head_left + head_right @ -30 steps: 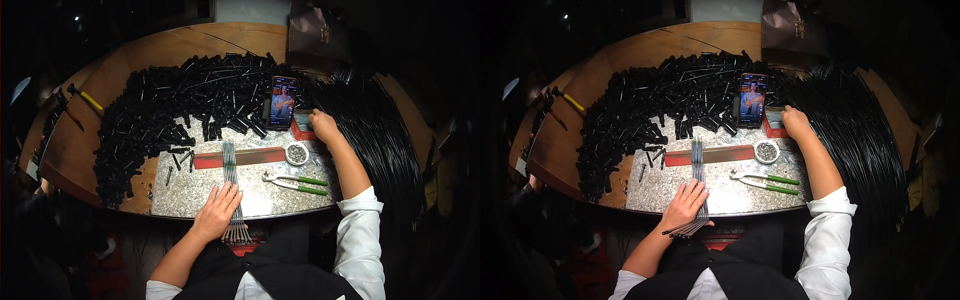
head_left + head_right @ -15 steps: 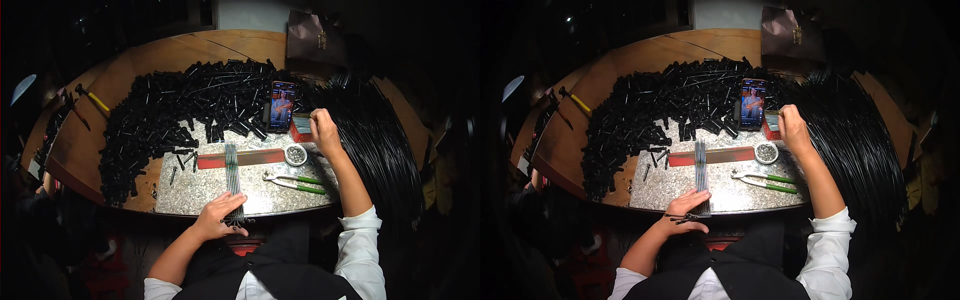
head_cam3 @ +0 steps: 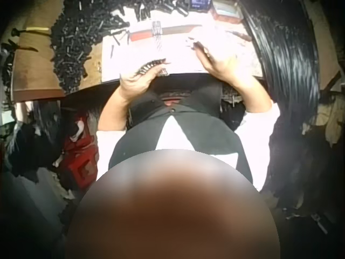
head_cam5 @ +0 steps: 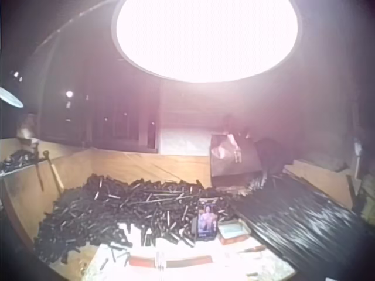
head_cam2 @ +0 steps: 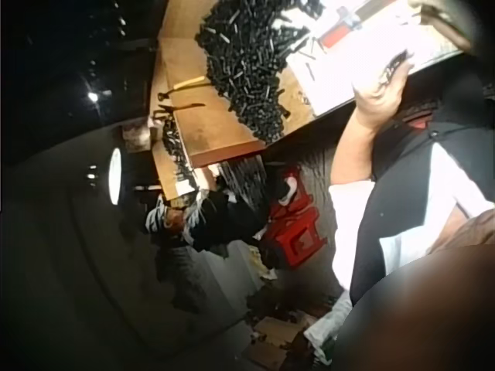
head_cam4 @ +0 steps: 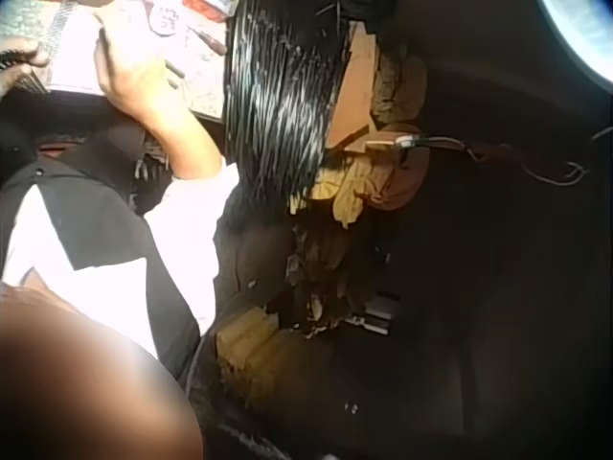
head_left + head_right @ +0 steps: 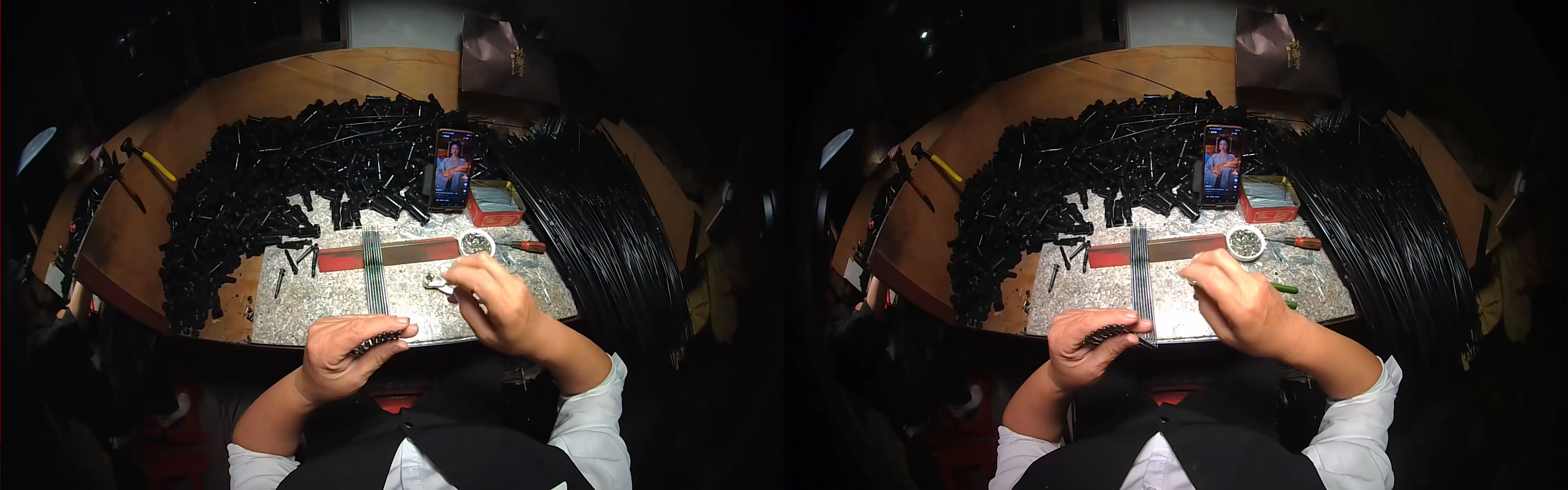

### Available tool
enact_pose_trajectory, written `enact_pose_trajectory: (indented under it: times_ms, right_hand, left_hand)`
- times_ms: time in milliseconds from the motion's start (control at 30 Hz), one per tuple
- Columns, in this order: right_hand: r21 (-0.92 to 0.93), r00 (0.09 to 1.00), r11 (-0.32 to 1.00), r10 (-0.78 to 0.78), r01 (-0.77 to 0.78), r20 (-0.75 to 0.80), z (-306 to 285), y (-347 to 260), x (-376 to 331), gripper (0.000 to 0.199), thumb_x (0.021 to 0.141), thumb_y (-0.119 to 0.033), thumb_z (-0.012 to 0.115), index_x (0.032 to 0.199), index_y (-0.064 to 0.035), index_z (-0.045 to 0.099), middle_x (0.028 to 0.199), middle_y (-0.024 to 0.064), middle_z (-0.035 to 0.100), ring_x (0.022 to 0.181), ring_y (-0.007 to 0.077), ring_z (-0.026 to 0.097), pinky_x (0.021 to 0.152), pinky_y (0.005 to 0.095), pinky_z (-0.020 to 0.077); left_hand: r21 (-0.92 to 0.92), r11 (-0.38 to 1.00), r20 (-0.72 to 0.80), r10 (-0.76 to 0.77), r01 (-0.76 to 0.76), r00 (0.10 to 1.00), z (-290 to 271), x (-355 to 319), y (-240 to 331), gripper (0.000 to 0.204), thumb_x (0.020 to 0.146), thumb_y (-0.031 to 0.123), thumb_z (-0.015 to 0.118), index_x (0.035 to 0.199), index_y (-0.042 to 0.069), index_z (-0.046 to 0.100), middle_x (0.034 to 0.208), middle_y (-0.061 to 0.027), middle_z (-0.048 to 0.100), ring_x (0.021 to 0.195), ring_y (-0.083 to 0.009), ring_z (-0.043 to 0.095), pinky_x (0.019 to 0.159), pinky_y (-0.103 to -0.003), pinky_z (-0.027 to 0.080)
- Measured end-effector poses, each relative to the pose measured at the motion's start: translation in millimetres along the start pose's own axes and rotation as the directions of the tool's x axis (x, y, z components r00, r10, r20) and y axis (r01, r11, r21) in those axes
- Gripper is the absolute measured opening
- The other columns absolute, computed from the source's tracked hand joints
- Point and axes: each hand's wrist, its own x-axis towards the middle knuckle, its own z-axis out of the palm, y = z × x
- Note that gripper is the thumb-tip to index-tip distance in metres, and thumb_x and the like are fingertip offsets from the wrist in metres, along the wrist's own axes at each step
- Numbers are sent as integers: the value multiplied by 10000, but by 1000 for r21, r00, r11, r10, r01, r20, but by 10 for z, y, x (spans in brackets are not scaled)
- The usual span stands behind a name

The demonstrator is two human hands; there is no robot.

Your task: Assembling a bundle of wires into a connector housing using hand tools.

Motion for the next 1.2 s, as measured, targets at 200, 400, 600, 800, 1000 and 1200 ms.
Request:
enact_pose_trajectory:
  times_ms: [200,400,600,800,1000,1200]
  right_hand:
    - [50,990,991,-127,124,63,-99,-252,15,436,630,114,641,1053,14,609,802,117,551,621,191,572,508,280,480]
    - [-6,980,982,-187,187,66,-92,-333,58,391,663,53,671,1046,-19,650,736,64,530,555,137,541,447,247,453]
    - [-29,980,981,-189,191,57,-59,-318,79,372,678,26,681,1046,-27,656,719,63,536,534,128,537,421,240,450]
    - [-37,974,975,-218,220,57,-47,-313,91,352,697,25,681,1044,-24,656,716,60,542,528,123,540,412,233,443]
    - [-79,971,968,-236,239,45,-41,-330,99,347,690,-2,699,1034,-24,660,709,52,543,524,111,537,404,224,435]
    - [-91,965,961,-260,262,37,-48,-325,101,332,702,-44,693,1033,-35,667,707,46,546,523,100,534,391,214,412]
  left_hand:
    - [-24,1000,-51,-16,15,999,-31,29,113,195,781,-5,673,968,-43,631,824,-146,698,808,-240,696,742,-311,550]
    - [20,1000,-63,16,-14,998,-41,23,104,138,797,41,672,904,-43,653,806,-132,698,782,-239,693,766,-338,546]
    - [20,1000,-75,13,-12,997,-42,22,103,134,805,51,665,898,-46,656,795,-138,694,787,-252,691,759,-340,545]
    - [90,995,-111,61,-51,992,-63,24,88,149,760,22,709,894,-20,660,795,-112,694,758,-248,691,692,-312,556]
    - [103,993,-109,68,-57,992,-57,39,103,142,758,18,709,886,-20,660,797,-116,694,760,-249,692,690,-310,557]
    - [101,993,-106,66,-55,992,-55,45,116,105,778,25,678,864,-32,661,795,-129,691,778,-260,690,731,-330,548]
